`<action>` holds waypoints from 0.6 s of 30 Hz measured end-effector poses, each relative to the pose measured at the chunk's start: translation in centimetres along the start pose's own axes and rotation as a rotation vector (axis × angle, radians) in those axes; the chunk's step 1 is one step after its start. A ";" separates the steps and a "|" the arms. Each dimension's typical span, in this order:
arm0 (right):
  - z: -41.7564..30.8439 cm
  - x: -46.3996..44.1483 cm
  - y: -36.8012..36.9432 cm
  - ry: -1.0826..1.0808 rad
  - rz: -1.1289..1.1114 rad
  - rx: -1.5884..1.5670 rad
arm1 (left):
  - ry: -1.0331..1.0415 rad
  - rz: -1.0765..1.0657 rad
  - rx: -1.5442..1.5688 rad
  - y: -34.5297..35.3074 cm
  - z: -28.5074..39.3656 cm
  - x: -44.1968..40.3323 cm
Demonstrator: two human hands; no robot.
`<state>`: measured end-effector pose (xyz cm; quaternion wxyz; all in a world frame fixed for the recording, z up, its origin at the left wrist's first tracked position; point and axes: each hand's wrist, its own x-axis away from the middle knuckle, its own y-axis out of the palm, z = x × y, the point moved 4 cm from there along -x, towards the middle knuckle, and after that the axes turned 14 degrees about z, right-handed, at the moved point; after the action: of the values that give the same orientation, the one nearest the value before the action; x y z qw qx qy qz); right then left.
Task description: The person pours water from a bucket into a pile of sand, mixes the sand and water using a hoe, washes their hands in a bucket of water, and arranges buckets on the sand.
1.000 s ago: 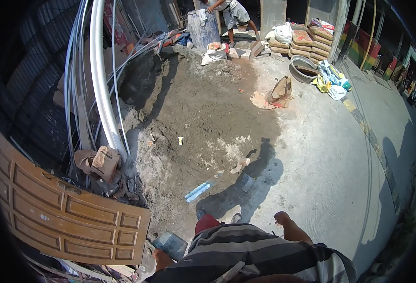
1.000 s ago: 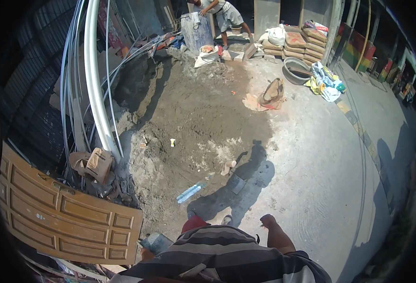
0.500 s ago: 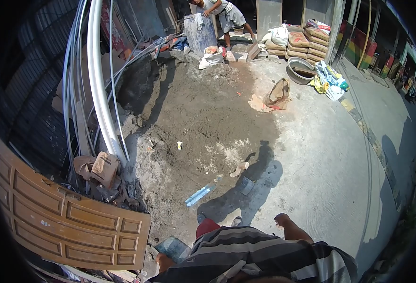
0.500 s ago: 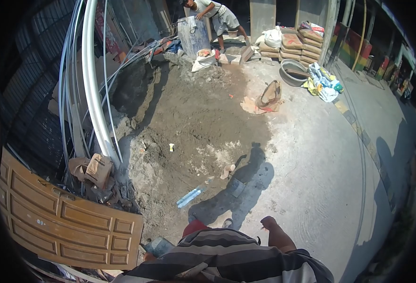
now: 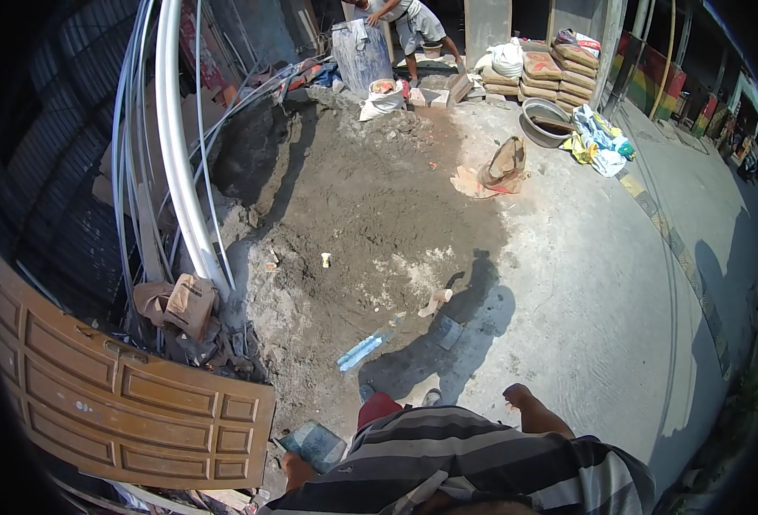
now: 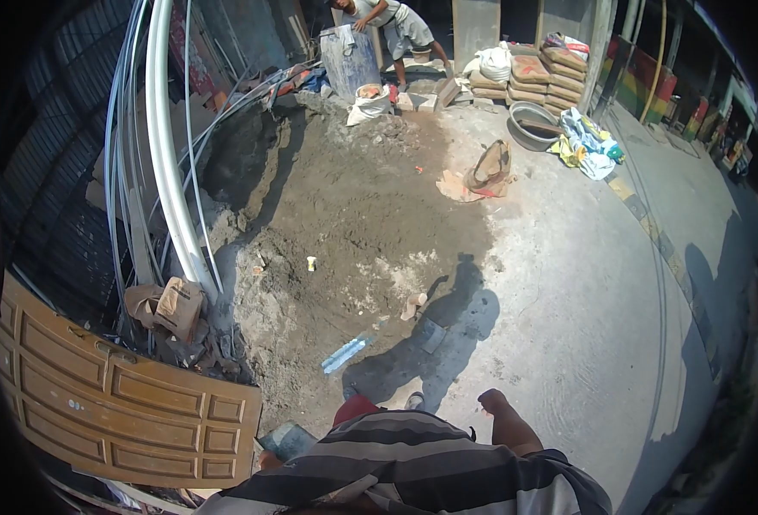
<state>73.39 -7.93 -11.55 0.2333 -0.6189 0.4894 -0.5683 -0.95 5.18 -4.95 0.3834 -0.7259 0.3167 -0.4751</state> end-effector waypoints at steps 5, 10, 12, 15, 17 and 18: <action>0.1 0.6 -0.4 0.187 -0.072 -0.155 | -0.201 -0.103 0.008 1.9 -0.9 -1.9; -0.3 -0.3 0.5 0.028 -0.067 -0.005 | -0.159 -0.009 -0.015 1.2 -0.8 -2.0; 0.3 -1.9 2.1 0.010 -0.062 0.025 | -0.119 0.008 -0.014 0.6 -0.3 -1.4; -1.2 -1.7 1.3 -0.200 -0.027 0.213 | -0.086 0.027 -0.011 0.1 -0.1 -0.9; -1.3 -2.0 1.3 -0.275 0.037 0.174 | -0.074 0.044 -0.013 -0.1 0.4 -1.1; -0.7 -2.6 2.3 -0.184 -0.042 0.035 | -0.064 0.058 -0.014 -0.5 0.9 -1.2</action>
<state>72.24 -6.46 -14.54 0.2760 -0.6745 0.4426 -0.5225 -0.49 6.62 -5.23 0.4018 -0.7340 0.3283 -0.4381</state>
